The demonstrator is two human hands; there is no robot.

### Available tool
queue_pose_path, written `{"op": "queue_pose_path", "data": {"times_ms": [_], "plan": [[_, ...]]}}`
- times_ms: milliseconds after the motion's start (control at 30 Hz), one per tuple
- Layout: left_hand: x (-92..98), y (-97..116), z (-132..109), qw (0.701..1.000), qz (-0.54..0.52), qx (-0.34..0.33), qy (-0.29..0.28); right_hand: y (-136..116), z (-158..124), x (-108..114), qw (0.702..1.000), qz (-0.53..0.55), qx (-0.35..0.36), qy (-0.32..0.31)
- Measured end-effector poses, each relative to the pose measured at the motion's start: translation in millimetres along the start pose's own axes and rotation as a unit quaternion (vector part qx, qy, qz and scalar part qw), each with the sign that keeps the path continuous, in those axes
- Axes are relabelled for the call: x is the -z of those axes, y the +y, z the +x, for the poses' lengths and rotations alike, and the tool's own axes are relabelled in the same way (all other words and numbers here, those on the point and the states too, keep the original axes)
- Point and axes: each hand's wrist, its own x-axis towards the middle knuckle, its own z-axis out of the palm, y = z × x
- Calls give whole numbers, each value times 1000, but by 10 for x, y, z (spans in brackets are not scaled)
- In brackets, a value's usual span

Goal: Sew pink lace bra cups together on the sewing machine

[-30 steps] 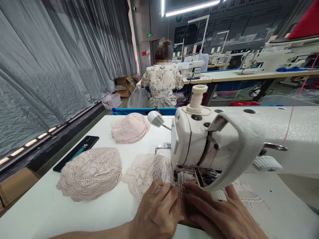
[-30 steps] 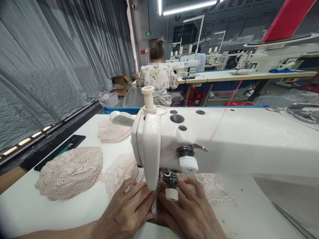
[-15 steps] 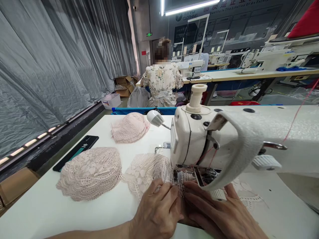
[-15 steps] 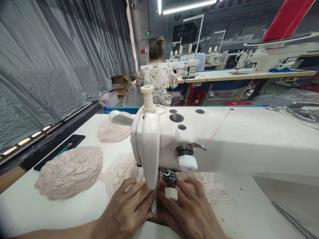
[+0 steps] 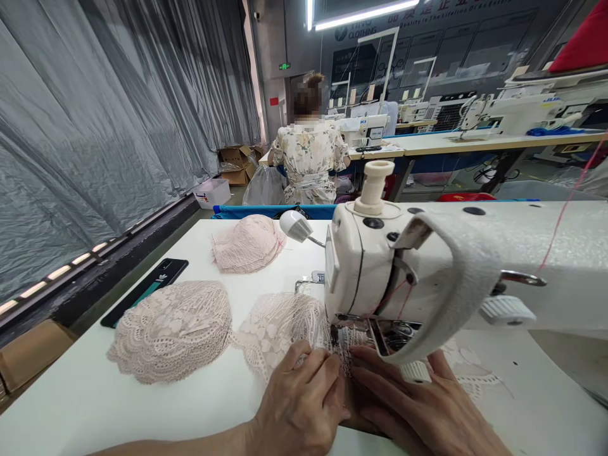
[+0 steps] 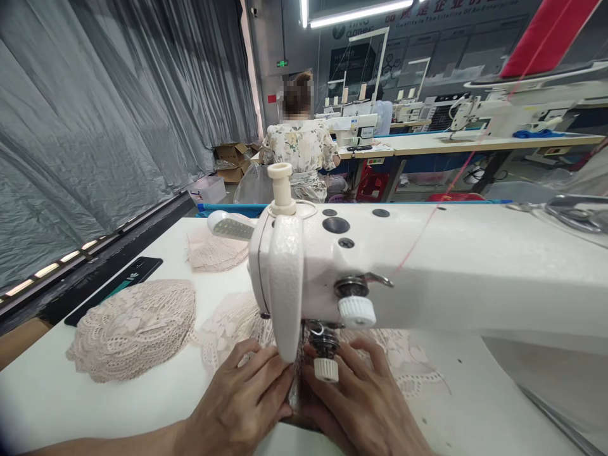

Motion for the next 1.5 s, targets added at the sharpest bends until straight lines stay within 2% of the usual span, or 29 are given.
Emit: {"op": "queue_pose_path", "data": {"times_ms": [233, 400, 567, 900, 1133, 1267, 1433, 1500], "plan": [[20, -6, 4, 1000, -2, -5, 13, -23, 29, -12, 1000, 6, -6, -8], [46, 4, 38, 1000, 1, 8, 9, -51, 12, -79, 997, 20, -40, 63], [70, 12, 41, 1000, 4, 14, 4, -2, 13, -21, 1000, 14, -10, 5], [52, 18, 60, 1000, -6, 16, 0, -24, -74, -31, 999, 14, -20, -30], [33, 39, 66, 1000, 4, 23, 0, -5, -9, -38, 999, 15, -20, -30], [25, 42, 57, 1000, 2, 23, 6, -29, -1, -58, 999, 24, -35, -11], [-12, 32, 32, 999, -12, 34, 29, -107, -40, -127, 989, 52, -65, 123], [-26, 24, 34, 998, -12, 31, 44, -120, -49, -127, 992, 62, -45, 103]]}}
